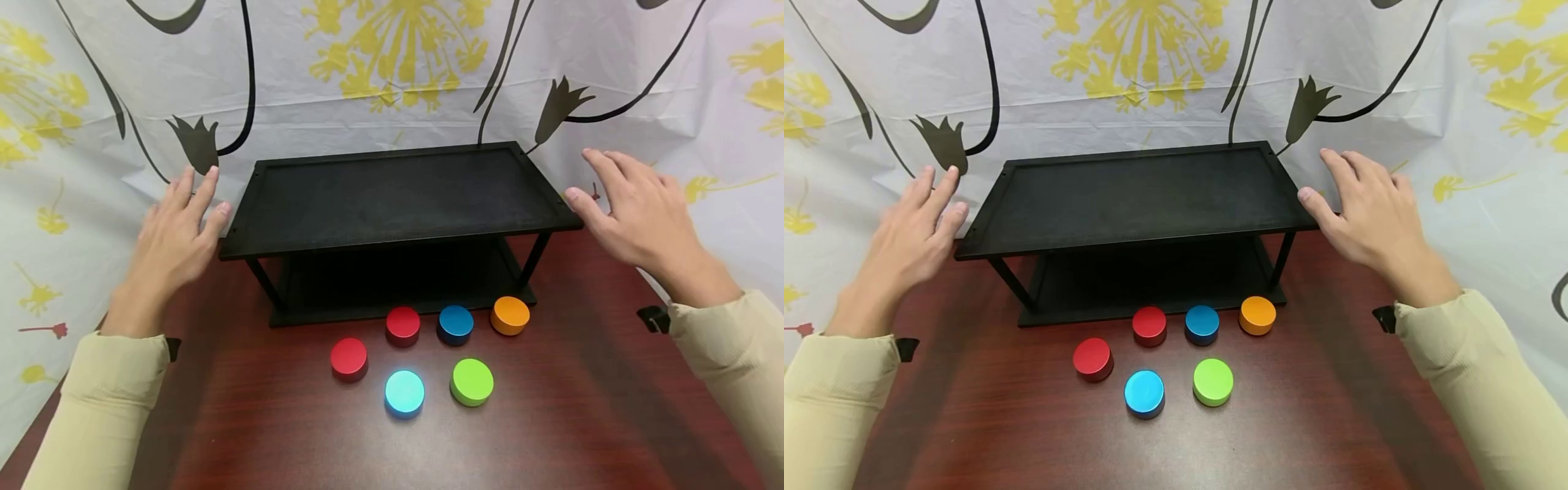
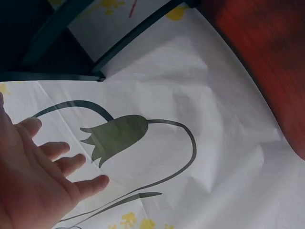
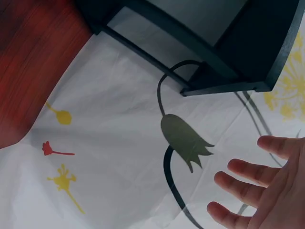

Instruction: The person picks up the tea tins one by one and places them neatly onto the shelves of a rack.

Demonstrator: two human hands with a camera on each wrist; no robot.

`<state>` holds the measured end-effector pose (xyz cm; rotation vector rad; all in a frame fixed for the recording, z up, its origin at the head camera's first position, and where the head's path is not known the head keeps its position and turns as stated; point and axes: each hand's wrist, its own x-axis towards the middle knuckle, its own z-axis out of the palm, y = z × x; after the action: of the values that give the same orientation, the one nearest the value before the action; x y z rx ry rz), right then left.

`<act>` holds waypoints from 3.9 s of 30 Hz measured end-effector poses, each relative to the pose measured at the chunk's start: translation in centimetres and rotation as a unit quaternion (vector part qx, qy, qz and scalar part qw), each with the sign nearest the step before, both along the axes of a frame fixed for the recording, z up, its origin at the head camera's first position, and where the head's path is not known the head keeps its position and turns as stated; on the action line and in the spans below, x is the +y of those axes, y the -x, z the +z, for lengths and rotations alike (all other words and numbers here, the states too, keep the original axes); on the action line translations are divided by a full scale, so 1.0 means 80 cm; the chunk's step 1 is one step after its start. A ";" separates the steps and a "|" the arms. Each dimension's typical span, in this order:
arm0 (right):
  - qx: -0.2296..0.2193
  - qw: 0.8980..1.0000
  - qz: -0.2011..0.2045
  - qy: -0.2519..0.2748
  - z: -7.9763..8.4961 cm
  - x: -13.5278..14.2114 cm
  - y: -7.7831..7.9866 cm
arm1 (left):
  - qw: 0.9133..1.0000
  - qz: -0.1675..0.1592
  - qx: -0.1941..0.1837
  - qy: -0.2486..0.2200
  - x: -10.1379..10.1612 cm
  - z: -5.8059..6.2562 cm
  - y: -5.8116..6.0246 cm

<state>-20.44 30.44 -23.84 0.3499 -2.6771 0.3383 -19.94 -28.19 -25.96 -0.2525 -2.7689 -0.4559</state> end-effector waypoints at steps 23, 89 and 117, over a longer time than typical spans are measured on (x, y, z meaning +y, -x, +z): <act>0.060 0.995 0.073 0.022 -0.014 -0.025 -0.053 | 0.996 -0.080 -0.018 -0.038 0.010 -0.016 -0.027; 0.001 0.994 0.104 0.027 -0.125 -0.055 -0.102 | 0.988 -0.098 0.077 -0.089 0.021 -0.037 -0.027; -0.060 0.991 0.119 -0.009 -0.157 -0.056 -0.090 | 0.983 -0.106 0.112 -0.096 0.022 -0.047 -0.025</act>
<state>-13.26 25.95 -36.40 0.6777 -2.7612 0.4193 -17.97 -26.46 -29.71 -0.5222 -2.4698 -0.6973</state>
